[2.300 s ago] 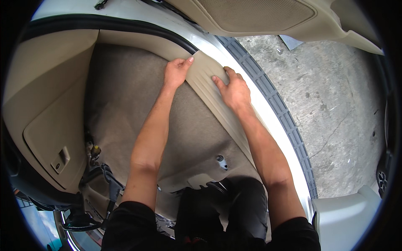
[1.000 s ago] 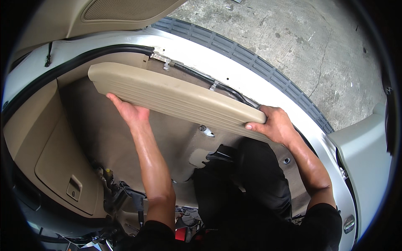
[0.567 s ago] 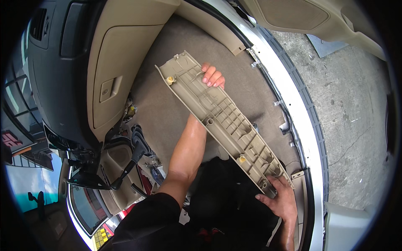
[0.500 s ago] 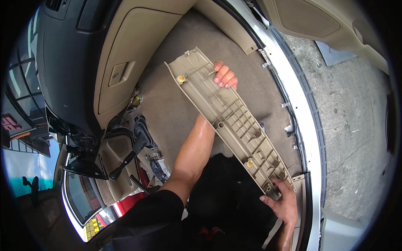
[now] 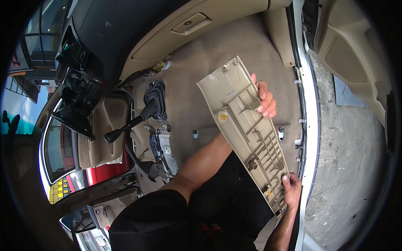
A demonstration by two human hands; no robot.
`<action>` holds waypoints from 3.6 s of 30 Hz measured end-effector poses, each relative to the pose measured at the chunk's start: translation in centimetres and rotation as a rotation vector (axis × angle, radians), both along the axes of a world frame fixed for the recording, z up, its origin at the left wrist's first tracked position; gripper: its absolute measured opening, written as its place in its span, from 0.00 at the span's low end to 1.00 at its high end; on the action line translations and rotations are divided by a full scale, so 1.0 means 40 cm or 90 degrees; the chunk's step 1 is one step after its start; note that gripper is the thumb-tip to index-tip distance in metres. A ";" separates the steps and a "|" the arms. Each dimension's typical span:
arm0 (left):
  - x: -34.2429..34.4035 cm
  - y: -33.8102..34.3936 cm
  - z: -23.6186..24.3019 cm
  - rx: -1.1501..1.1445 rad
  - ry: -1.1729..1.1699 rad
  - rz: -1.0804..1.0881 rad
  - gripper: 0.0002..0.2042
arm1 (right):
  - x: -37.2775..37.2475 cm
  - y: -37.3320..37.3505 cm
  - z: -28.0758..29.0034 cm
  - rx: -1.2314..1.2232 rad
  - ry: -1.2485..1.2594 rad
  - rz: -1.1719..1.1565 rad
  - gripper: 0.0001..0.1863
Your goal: The person installs beige plastic trim panels along the interior side and rear edges of a vehicle's trunk area. They align the panels, press them into place, and secure them with clips, working from the side toward the rear.
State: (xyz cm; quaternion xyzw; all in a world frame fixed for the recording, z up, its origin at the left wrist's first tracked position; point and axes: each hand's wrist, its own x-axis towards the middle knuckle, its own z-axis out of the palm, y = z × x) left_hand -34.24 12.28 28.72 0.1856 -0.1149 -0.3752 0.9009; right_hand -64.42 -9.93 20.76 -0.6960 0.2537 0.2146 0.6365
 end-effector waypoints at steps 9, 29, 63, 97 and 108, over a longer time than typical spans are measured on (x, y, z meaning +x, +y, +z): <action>0.057 0.330 0.343 0.735 -0.272 0.184 0.20 | -0.033 0.012 0.009 -0.129 -0.069 -0.156 0.28; -0.027 0.304 0.303 1.090 -0.773 0.486 0.07 | -0.026 0.077 0.072 -0.318 -0.115 -0.223 0.25; 0.030 0.329 0.457 0.900 -0.730 0.042 0.10 | 0.066 -0.037 -0.131 0.025 -0.058 -0.067 0.27; -0.263 0.103 0.327 0.279 -0.477 0.285 0.76 | 0.598 0.200 0.822 -0.520 -0.801 0.659 0.21; -0.252 0.136 0.336 0.333 -0.633 0.359 0.75 | 0.624 0.247 0.852 -0.590 -0.916 0.870 0.17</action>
